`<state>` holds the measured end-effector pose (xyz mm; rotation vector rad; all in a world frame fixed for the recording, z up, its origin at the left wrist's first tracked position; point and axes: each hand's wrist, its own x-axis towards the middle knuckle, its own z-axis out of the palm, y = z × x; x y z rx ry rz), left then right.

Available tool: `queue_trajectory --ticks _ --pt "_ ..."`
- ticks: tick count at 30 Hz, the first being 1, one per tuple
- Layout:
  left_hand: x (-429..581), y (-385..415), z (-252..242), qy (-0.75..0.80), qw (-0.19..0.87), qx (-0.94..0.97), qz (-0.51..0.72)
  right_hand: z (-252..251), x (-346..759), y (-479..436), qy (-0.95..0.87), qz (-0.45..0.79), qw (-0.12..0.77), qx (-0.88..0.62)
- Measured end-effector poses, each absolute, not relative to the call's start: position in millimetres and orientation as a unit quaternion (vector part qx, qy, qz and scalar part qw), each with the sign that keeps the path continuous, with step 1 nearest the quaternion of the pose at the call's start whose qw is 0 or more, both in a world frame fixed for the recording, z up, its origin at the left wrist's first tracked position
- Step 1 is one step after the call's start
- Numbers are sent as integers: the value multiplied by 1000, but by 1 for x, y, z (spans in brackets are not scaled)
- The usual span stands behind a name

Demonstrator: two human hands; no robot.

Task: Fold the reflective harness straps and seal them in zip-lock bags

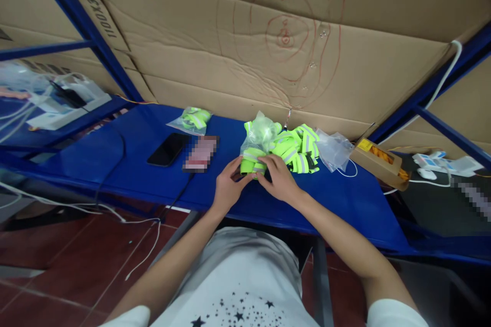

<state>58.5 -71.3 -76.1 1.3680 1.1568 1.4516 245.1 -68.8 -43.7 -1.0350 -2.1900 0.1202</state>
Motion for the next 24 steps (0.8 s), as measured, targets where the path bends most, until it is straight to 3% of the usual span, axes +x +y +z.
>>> queue_trajectory --ticks 8,12,15,19,21,24 --pt "60 -100 -20 401 555 532 498 -45 251 -73 -827 37 359 -431" --pt "57 -108 12 354 603 548 458 -39 253 -71 -783 118 437 -427" --pt "50 -95 22 377 503 625 463 -35 255 -63 -673 257 508 -473" --pt "33 -59 33 363 193 801 435 -33 264 -54 -571 401 513 -499" --pt "26 -40 40 342 174 854 350 -32 268 -54 -557 455 492 -491" --pt "24 -19 48 343 288 867 218 -28 271 -56 -525 566 447 -452"
